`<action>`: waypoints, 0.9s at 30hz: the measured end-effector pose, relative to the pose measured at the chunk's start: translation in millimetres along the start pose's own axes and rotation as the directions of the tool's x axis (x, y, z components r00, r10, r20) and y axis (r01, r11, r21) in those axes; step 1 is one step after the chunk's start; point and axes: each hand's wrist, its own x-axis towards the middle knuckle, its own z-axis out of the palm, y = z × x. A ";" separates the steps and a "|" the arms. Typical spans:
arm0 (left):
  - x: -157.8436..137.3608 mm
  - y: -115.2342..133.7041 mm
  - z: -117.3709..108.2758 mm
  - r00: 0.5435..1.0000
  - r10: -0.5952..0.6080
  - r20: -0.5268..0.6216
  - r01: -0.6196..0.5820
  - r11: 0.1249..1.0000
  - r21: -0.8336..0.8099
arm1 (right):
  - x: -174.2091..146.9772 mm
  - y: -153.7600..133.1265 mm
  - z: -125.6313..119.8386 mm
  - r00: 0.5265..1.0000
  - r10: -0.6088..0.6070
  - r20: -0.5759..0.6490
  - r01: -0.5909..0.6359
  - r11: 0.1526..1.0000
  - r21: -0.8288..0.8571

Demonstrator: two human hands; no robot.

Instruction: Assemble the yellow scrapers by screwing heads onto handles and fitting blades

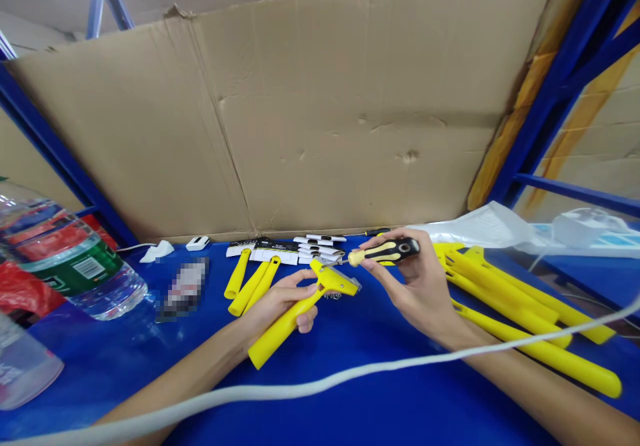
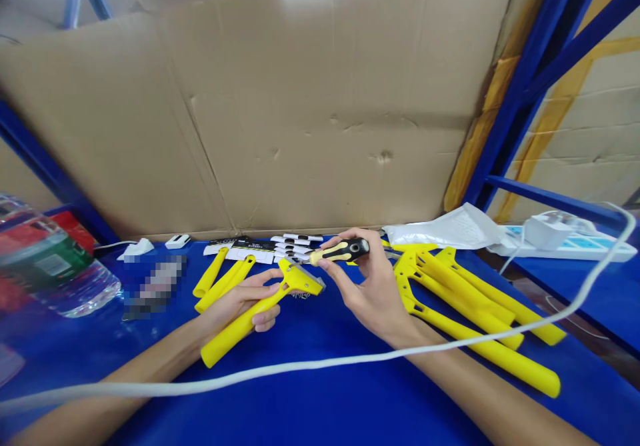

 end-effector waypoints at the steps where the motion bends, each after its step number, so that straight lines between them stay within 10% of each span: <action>1: 0.3 -0.1 -0.1 1.000 0.003 -0.002 -0.003 1.000 -0.001 | -0.5 0.4 0.4 1.000 -0.003 0.004 0.003 1.000 -0.001; 27: 0.9 0.2 0.8 1.000 0.019 0.001 -0.019 1.000 -0.010 | -1.7 0.5 1.6 1.000 -0.015 0.001 0.015 1.000 0.008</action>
